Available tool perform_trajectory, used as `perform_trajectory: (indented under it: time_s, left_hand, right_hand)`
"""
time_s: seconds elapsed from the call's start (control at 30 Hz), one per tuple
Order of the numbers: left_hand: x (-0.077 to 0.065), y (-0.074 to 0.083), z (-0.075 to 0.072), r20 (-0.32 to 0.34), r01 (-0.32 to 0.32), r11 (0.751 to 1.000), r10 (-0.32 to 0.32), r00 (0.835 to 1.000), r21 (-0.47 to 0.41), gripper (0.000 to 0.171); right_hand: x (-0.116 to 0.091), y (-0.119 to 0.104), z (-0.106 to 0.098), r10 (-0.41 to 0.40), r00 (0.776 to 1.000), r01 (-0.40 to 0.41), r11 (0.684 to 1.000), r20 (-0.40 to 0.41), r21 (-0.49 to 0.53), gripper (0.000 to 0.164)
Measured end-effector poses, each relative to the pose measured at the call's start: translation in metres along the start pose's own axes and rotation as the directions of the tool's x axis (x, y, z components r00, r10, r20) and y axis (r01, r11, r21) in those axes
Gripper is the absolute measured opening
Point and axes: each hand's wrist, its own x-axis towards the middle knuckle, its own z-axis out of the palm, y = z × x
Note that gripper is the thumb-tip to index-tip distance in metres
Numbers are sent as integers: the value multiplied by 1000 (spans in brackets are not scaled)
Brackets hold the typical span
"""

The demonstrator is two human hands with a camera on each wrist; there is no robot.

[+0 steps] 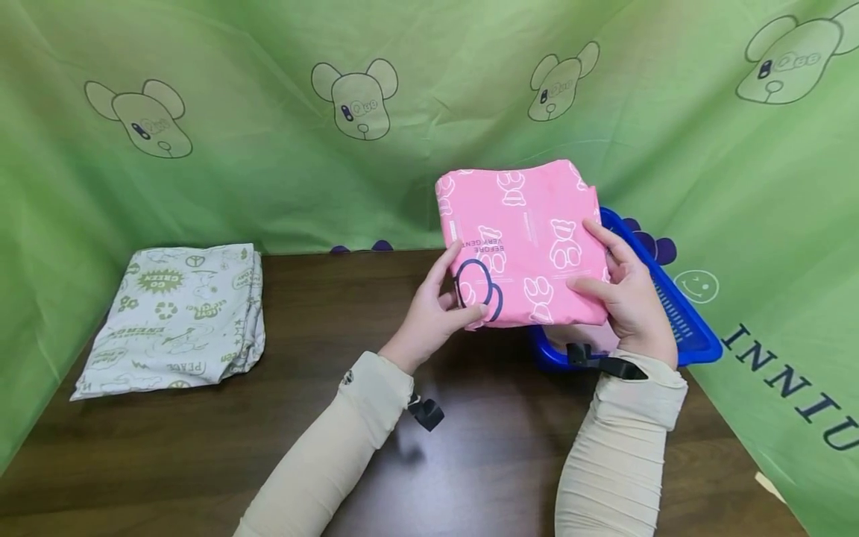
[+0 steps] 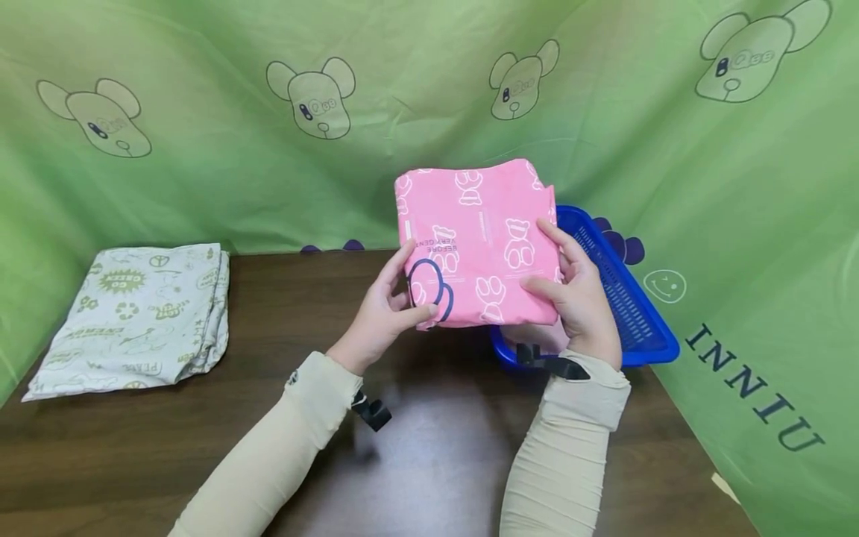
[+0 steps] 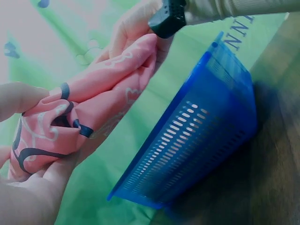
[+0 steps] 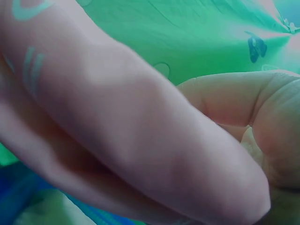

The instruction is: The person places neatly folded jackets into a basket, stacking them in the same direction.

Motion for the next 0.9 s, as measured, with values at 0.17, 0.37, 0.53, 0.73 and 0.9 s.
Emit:
perform_trajectory:
  time_s: [0.17, 0.37, 0.53, 0.73, 0.9]
  left_hand:
    - [5, -4, 14, 6, 30, 999, -30, 1000, -12, 94]
    - [11, -6, 26, 19, 70, 998, -70, 997, 0, 95]
    - [18, -8, 36, 11, 75, 997, -75, 997, 26, 94]
    - [24, -16, 51, -45, 90, 989, -85, 995, 115, 86]
    - [26, -20, 62, -9, 111, 981, -111, 994, 159, 86]
  right_hand:
    - [-4, -2, -14, 37, 998, -39, 998, -55, -47, 86]
    - [-6, -2, -26, 30, 994, -39, 996, -108, -78, 86]
    - [-10, -5, -34, 27, 986, -40, 996, -168, -77, 84]
    - [-12, -8, -47, 19, 982, -31, 998, -187, -62, 85]
    - [-14, -11, -62, 17, 980, -26, 999, -196, -43, 87]
